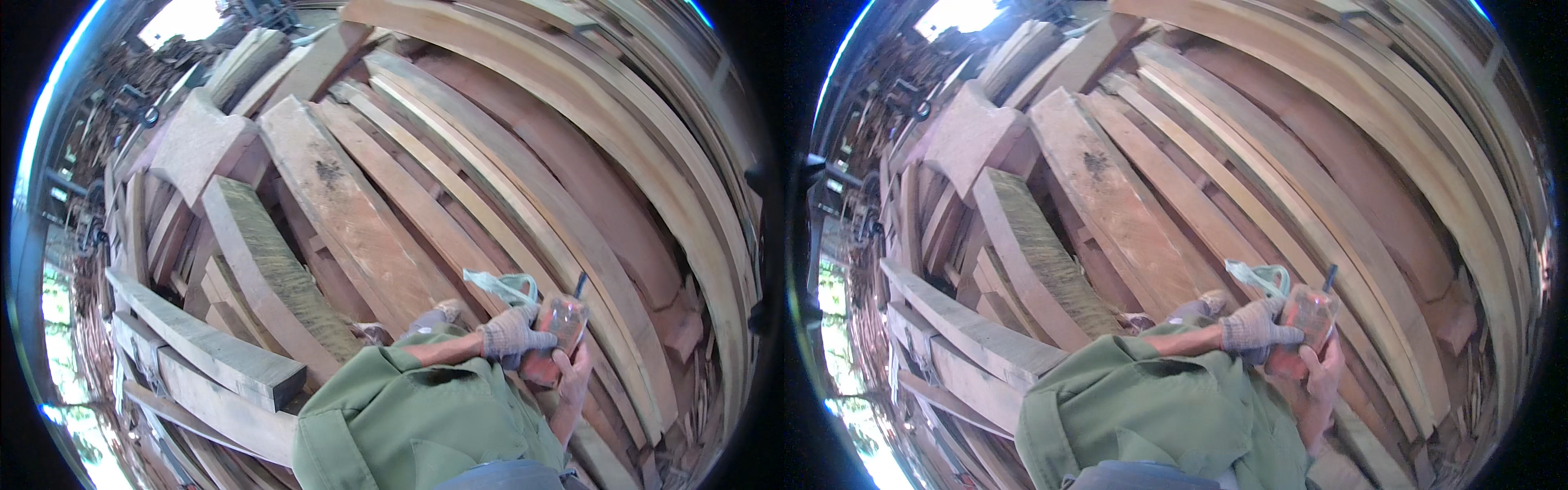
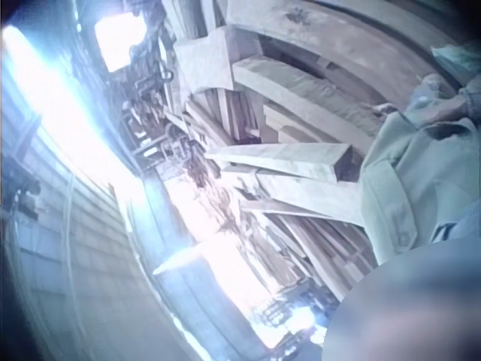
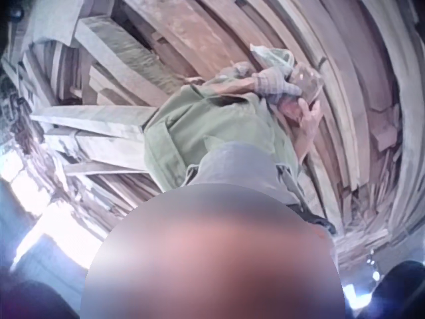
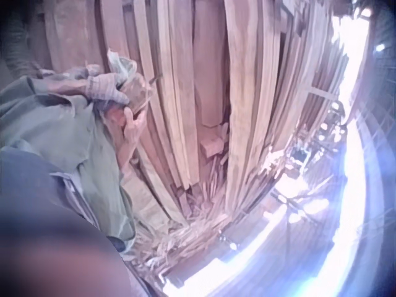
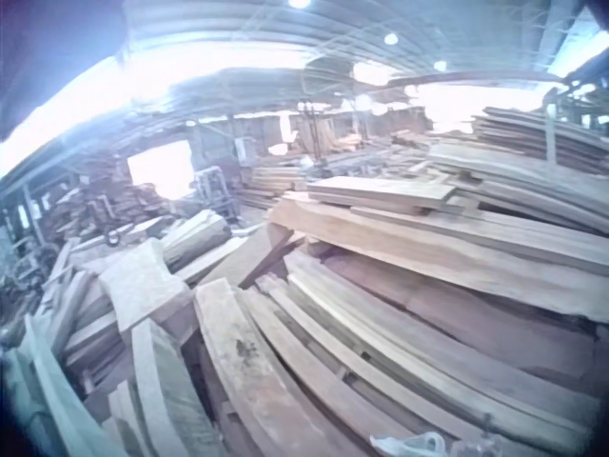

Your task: The person walks through a cluttered lumber yard, holding a small packaged item and a tape measure. They step over and between stacked planks, occasionally lifting or shifting pieces of wood and a strap to navigate the area.

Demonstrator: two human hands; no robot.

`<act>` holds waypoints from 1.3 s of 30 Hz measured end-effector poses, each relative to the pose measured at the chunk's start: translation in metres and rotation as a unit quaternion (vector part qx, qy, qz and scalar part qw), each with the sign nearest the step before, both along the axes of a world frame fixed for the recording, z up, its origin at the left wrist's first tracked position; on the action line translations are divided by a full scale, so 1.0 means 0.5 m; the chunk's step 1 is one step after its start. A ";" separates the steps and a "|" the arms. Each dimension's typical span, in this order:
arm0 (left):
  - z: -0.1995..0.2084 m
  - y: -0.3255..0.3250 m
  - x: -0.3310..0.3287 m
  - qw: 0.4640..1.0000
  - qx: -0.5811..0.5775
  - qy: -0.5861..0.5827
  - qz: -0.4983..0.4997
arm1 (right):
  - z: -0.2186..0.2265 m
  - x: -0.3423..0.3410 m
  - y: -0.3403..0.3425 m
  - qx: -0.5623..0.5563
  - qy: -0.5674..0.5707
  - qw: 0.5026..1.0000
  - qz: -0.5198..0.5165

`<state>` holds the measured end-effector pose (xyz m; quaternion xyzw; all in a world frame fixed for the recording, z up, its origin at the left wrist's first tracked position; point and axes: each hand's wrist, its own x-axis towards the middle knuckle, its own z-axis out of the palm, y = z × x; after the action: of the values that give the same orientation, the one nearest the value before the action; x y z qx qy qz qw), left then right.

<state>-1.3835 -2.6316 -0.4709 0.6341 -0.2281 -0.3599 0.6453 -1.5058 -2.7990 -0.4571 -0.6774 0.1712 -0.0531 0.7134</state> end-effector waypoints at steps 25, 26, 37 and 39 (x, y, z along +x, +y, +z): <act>-0.003 -0.173 0.004 0.868 0.058 0.223 -0.439 | 0.018 -0.155 0.138 -0.048 0.016 0.907 -0.417; -0.003 -0.178 0.000 0.873 0.077 0.193 -0.440 | 0.014 -0.159 0.146 -0.040 0.008 0.901 -0.433; 0.033 -0.190 0.002 0.859 0.122 0.145 -0.475 | 0.029 -0.165 0.159 -0.039 0.045 0.894 -0.445; 0.030 -0.188 0.003 0.861 0.095 0.167 -0.471 | 0.029 -0.164 0.157 -0.029 0.075 0.898 -0.432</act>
<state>-1.3820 -2.7258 -0.4559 0.4394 -0.3532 -0.7415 0.3638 -1.5880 -2.7203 -0.4428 -0.5590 0.4983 -0.3098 0.5859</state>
